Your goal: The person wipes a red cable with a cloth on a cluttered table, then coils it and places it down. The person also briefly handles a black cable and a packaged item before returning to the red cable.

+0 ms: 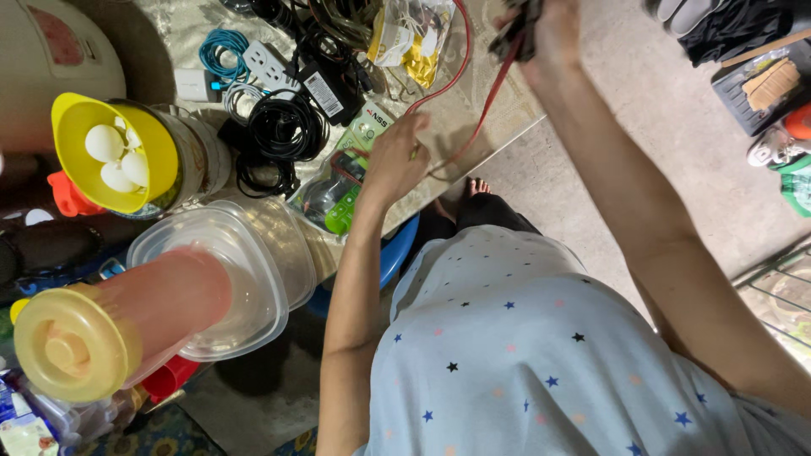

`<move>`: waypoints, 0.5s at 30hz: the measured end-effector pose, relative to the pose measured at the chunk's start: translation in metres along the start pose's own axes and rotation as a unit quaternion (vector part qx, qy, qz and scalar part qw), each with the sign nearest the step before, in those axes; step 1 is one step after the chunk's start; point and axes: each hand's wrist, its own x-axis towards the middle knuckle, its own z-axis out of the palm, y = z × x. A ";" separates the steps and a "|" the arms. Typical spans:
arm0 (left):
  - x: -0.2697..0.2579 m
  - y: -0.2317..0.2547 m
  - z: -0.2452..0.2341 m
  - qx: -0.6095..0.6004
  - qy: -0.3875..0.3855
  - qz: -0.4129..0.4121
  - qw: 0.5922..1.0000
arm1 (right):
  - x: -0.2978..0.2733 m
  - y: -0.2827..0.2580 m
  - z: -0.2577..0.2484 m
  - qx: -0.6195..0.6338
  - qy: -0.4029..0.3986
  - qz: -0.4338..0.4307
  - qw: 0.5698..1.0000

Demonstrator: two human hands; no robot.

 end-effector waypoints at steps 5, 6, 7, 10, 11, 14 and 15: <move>0.037 0.026 0.053 -0.294 -0.068 -0.104 0.948 | -0.051 0.021 0.050 -0.006 -0.029 -0.059 0.998; 0.036 0.034 0.058 -0.322 -0.048 -0.139 0.935 | -0.055 0.022 0.051 -0.004 -0.034 -0.056 0.998; 0.036 0.039 0.059 -0.349 -0.028 -0.174 0.920 | -0.054 0.022 0.049 -0.008 -0.035 -0.031 0.999; 0.028 0.049 0.044 -0.314 0.010 -0.155 0.937 | -0.034 0.022 0.024 0.009 -0.019 0.036 0.999; 0.025 0.054 0.038 -0.299 0.004 -0.150 0.942 | -0.017 0.019 0.014 0.034 -0.001 0.051 0.998; 0.008 0.067 0.017 -0.256 -0.007 -0.151 0.955 | 0.035 0.010 -0.019 0.036 0.036 0.070 0.996; 0.003 0.072 0.011 -0.247 -0.010 -0.158 0.956 | 0.049 0.008 -0.029 0.013 0.037 0.077 0.996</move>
